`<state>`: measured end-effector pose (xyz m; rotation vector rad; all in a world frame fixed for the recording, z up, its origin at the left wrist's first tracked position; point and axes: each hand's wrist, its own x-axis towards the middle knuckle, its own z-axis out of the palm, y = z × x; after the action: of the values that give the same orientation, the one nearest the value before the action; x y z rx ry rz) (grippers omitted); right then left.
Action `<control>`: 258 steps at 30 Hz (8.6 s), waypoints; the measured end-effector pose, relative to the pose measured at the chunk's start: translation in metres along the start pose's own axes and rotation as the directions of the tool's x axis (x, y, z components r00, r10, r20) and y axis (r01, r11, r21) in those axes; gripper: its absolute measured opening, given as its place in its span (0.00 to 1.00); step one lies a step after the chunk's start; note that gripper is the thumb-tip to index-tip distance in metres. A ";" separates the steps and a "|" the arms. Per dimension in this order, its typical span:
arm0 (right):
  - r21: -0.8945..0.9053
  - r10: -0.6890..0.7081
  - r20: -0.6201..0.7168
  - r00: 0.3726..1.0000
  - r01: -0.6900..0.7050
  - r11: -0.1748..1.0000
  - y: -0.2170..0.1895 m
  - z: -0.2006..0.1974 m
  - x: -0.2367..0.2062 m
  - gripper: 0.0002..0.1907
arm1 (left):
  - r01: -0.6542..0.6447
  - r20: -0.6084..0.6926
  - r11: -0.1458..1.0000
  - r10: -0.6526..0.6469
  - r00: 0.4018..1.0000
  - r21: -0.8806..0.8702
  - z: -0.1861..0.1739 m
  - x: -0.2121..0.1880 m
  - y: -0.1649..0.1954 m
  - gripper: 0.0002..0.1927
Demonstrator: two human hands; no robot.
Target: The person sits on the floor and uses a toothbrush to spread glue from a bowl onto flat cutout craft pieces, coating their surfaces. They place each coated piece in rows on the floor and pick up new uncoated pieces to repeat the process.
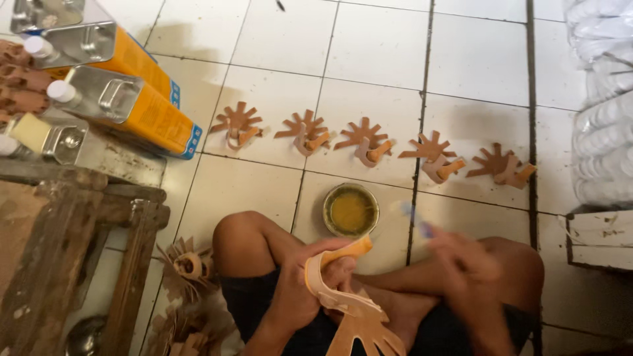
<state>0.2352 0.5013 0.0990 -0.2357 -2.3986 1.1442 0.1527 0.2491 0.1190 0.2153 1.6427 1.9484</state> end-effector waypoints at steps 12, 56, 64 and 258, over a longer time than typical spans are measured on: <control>0.361 0.143 0.016 0.990 -0.139 0.922 0.006 -0.031 -0.024 0.14 | -0.461 0.168 0.881 0.474 0.865 -0.107 -0.010 0.007 -0.016 0.11; 0.143 -0.049 0.288 0.956 0.007 0.990 -0.020 0.017 0.022 0.15 | -0.318 0.379 0.880 0.177 0.909 0.352 -0.038 0.020 0.023 0.16; -0.294 -0.080 0.407 0.910 0.213 0.932 0.080 0.141 0.061 0.12 | -0.309 0.317 0.927 0.233 0.919 0.213 -0.060 0.020 0.017 0.15; 0.290 0.195 -0.011 0.981 -0.183 0.939 -0.024 0.024 -0.020 0.13 | -0.242 -0.255 0.871 0.140 0.957 -0.428 0.024 0.001 -0.004 0.22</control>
<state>0.2423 0.4620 0.0977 -0.3943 -2.1749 1.5438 0.1645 0.2702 0.1207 -0.0228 1.2703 2.5265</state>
